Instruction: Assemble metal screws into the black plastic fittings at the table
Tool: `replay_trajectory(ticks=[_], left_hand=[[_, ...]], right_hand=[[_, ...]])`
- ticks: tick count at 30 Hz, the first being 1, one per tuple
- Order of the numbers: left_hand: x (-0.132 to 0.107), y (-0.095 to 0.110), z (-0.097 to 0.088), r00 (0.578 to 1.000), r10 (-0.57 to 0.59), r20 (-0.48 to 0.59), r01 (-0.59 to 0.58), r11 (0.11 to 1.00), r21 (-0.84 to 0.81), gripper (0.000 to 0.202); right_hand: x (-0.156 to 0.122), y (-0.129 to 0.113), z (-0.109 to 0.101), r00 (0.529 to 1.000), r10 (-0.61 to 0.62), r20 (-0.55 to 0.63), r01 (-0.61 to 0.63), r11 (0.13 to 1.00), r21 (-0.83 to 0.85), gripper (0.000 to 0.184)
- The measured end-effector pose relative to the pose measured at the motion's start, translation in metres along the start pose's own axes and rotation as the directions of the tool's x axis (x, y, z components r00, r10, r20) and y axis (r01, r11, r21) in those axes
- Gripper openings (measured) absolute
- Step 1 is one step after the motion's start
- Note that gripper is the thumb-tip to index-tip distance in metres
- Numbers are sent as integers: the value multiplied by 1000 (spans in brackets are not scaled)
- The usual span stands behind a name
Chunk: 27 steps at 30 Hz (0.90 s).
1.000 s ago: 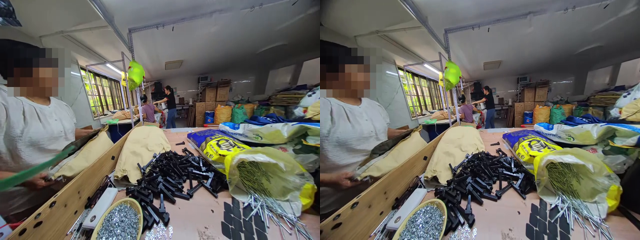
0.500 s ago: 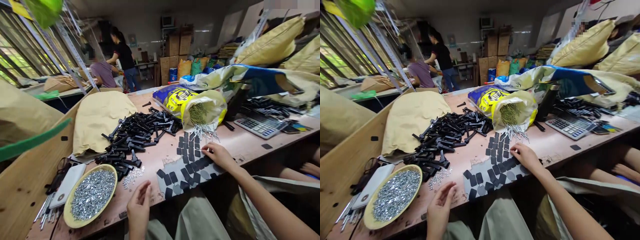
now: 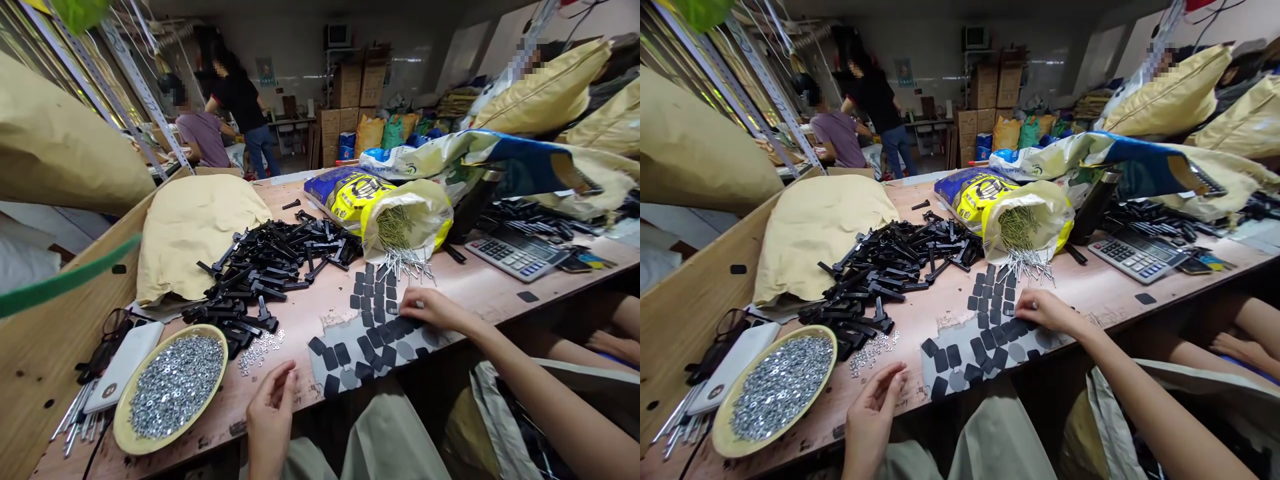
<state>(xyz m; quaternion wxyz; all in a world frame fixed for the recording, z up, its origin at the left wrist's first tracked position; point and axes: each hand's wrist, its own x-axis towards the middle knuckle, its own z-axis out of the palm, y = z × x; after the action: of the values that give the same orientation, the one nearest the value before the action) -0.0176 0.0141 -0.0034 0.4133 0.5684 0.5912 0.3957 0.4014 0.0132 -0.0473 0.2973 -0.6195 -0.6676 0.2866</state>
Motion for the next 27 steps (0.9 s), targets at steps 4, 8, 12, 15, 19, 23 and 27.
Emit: replay_trajectory(ticks=[4, 8, 12, 15, 19, 23, 27], left_hand=[[0, 1, 0, 1000, 13, 0, -13, 1000, 8, 44], [0, 6, 0, 1000, -2, 5, 2, 1000, -12, 45], [8, 11, -4, 1000, -9, 12, 9, 1000, 9, 46], [23, 16, -13, 980, 172, -98, -138, 949, 283, 38], [46, 22, -23, 907, 416, -69, -241, 645, 726, 33], [57, 20, -24, 921, 388, -24, -195, 516, 834, 32], [60, 16, -24, 925, 378, -25, -185, 508, 841, 27]], right_hand=[[3, -6, -1, 997, 0, -78, 2, 1000, 15, 45], [-2, -19, 0, 1000, 2, 21, -3, 999, 43, 42], [-19, -39, 2, 996, 73, 58, -88, 943, 320, 41], [-37, -52, 0, 962, 270, -34, -224, 856, 467, 47], [-64, -59, -6, 931, 361, -50, -276, 788, 551, 47], [-83, -60, -10, 910, 406, -86, -285, 762, 582, 48], [-99, -60, -19, 892, 438, -113, -314, 779, 543, 48]])
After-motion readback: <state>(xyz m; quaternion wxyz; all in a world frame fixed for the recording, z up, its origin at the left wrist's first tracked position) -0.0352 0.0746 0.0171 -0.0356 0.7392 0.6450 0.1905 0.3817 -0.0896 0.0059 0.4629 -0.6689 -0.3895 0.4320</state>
